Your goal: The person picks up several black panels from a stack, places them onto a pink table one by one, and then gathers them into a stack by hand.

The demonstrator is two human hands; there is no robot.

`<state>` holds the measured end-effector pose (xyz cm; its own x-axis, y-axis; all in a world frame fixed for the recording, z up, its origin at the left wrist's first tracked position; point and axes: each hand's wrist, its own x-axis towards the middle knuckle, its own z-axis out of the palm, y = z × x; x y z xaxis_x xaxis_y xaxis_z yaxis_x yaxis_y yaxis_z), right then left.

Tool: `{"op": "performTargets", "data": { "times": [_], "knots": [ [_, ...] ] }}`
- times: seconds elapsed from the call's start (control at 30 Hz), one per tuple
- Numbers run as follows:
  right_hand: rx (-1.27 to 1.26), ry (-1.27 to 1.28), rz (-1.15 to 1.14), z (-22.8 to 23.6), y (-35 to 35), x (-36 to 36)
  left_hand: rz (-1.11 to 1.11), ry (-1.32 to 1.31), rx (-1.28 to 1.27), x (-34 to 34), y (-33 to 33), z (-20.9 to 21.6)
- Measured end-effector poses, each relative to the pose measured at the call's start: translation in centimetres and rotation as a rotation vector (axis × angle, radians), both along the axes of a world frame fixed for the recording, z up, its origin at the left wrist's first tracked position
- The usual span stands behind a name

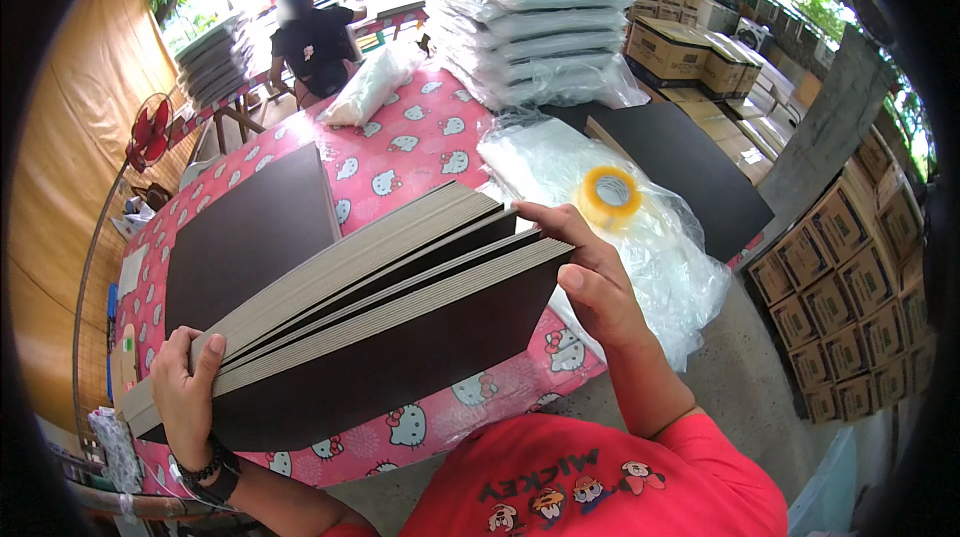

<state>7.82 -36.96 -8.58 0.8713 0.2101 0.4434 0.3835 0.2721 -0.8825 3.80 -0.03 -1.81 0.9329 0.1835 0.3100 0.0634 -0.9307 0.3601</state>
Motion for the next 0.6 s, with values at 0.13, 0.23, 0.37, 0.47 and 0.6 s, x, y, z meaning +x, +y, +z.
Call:
{"op": "performTargets", "data": {
  "times": [0.13, 0.23, 0.37, 0.47, 0.6],
  "knots": [
    [-0.046, -0.127, -0.111, -0.9, 0.1, 0.3, 0.014, -0.005, -0.009, -0.4, -0.4, 0.5],
    [0.056, 0.068, 0.025, -0.5, -0.2, 0.1, -0.004, -0.028, -0.020, -0.3, -0.2, 0.1],
    [0.027, 0.038, 0.050, 0.0, 0.4, 0.5, 0.002, -0.023, -0.015, -0.3, 0.0, 0.1],
    [-0.186, -0.096, -0.033, 0.5, 0.0, 0.7, 0.001, -0.012, -0.029, -0.5, -0.2, 0.4],
    [-0.188, -0.137, -0.070, 0.3, 0.3, 0.3, -0.021, -0.017, -0.039, -0.4, 0.0, 0.2]
  ]
}}
